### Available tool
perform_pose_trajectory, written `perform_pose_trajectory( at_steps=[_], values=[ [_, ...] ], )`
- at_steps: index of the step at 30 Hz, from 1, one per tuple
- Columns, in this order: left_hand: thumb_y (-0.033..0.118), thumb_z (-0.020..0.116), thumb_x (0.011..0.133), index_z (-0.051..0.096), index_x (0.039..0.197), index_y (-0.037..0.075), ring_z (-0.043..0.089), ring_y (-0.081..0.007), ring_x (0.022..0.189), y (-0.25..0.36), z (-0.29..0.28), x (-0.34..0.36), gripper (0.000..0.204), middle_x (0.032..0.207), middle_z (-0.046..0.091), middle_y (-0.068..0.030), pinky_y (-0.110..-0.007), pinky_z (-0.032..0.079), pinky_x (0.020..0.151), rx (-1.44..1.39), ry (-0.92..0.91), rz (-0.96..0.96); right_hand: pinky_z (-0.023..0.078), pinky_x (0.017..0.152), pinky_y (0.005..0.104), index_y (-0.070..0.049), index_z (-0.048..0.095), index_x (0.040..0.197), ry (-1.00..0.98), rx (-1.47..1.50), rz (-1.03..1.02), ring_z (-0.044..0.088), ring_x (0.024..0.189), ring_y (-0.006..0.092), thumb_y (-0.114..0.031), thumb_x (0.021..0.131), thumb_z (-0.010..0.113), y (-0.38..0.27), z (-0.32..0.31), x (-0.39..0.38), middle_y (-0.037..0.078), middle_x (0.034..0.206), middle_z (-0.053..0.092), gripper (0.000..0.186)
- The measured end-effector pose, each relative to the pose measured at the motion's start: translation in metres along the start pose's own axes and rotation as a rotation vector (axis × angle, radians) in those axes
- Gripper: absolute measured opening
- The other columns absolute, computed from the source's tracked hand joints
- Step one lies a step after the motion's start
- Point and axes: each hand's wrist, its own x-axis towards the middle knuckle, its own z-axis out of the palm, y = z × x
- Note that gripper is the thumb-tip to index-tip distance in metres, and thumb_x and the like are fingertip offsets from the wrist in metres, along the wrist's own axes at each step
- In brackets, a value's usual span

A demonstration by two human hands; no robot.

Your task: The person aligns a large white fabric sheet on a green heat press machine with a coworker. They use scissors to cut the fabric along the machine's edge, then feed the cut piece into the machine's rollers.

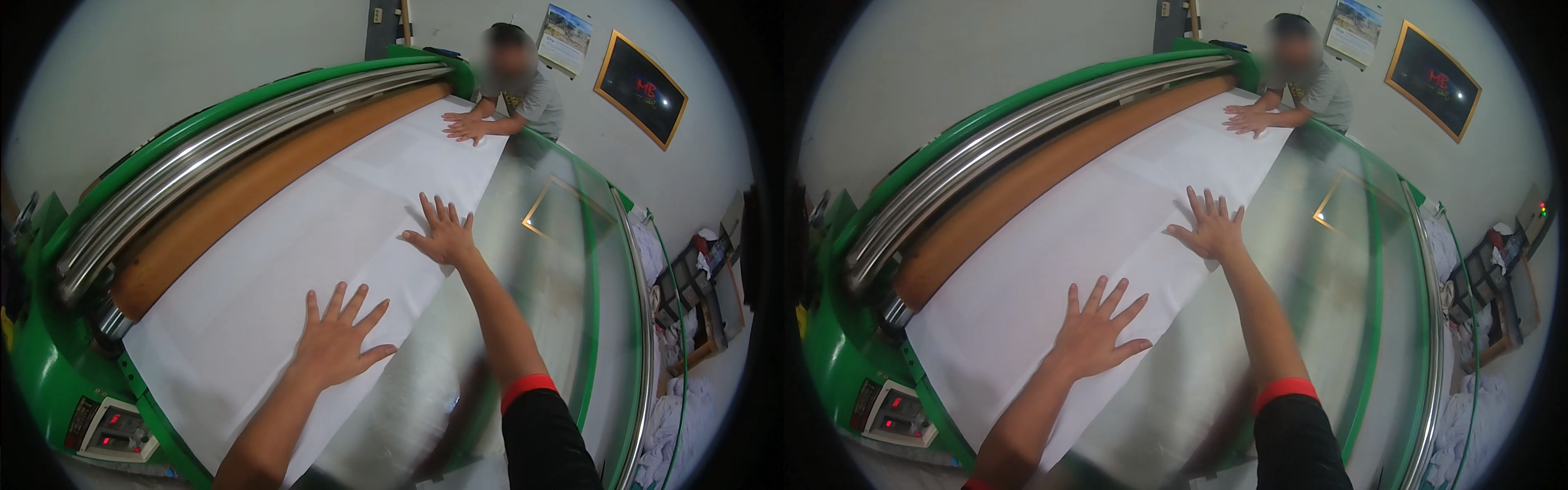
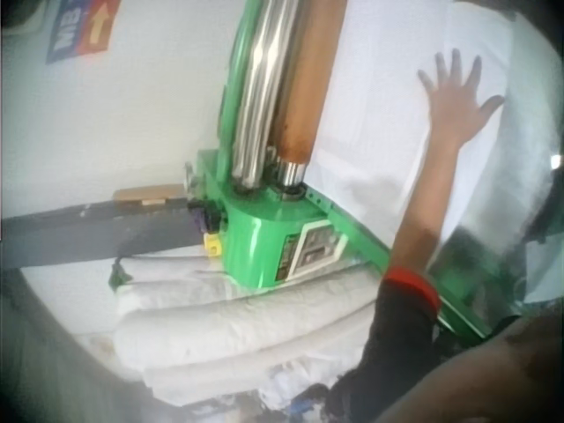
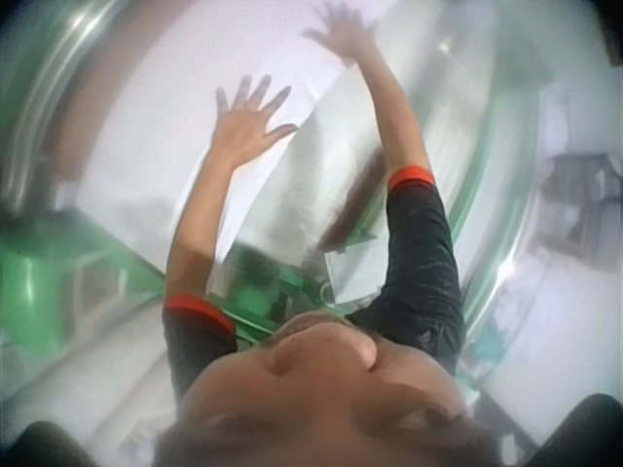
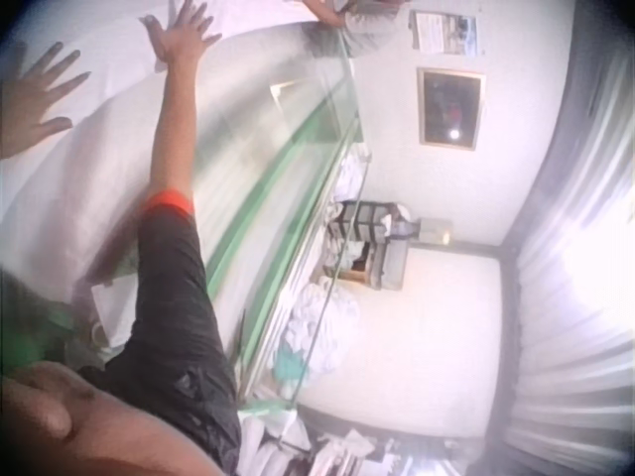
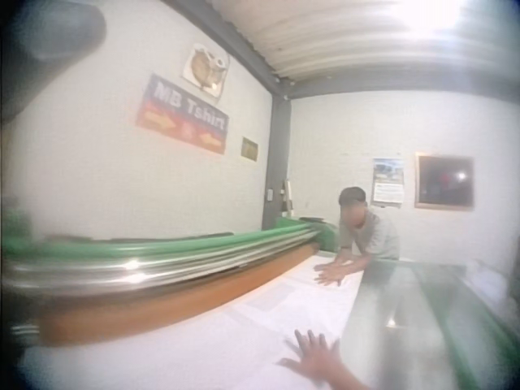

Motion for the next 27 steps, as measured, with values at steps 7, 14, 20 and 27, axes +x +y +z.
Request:
perform_pose_trajectory(
  at_steps=[7, 14, 20, 27],
  values=[
    [0.082, 0.039, 0.102, 0.037, 0.170, 0.033, 0.017, -0.0438, 0.165, 0.001, -0.002, 0.004, 0.084, 0.179, 0.027, -0.0149, -0.077, 0.010, 0.126, 0.011, 0.005, 0.006, 0.017, 0.128, 0.0710, -0.028, 0.035, 0.170, -0.301, 0.371, -0.218, 0.033, 0.162, 0.0358, -0.084, 0.097, 0.046, 0.010, 0.002, 0.019, 0.015, 0.174, 0.037, 0.093],
    [0.079, 0.039, 0.104, 0.039, 0.170, 0.032, 0.020, -0.0442, 0.165, -0.005, -0.003, -0.005, 0.081, 0.179, 0.028, -0.0144, -0.078, 0.012, 0.125, -0.004, 0.042, -0.001, 0.012, 0.128, 0.0725, -0.025, 0.029, 0.173, -0.227, 0.097, -0.003, 0.018, 0.166, 0.0420, -0.094, 0.089, 0.045, -0.048, -0.016, -0.025, 0.017, 0.180, 0.020, 0.110],
    [0.079, 0.035, 0.105, 0.037, 0.170, 0.031, 0.019, -0.0435, 0.165, -0.002, -0.002, -0.003, 0.081, 0.179, 0.028, -0.0137, -0.078, 0.012, 0.125, -0.017, 0.033, 0.009, 0.011, 0.128, 0.0734, -0.026, 0.027, 0.174, -0.287, 0.087, 0.085, 0.012, 0.166, 0.0469, -0.101, 0.083, 0.045, -0.044, -0.032, -0.029, 0.023, 0.180, 0.016, 0.119],
    [0.078, 0.035, 0.106, 0.036, 0.171, 0.032, 0.015, -0.0424, 0.166, -0.003, -0.002, 0.002, 0.079, 0.180, 0.026, -0.0132, -0.077, 0.009, 0.126, -0.026, 0.012, 0.012, 0.011, 0.128, 0.0740, -0.026, 0.028, 0.174, -0.275, 0.088, 0.093, 0.013, 0.166, 0.0464, -0.102, 0.081, 0.044, -0.040, -0.028, -0.026, 0.023, 0.180, 0.018, 0.120]
  ],
)
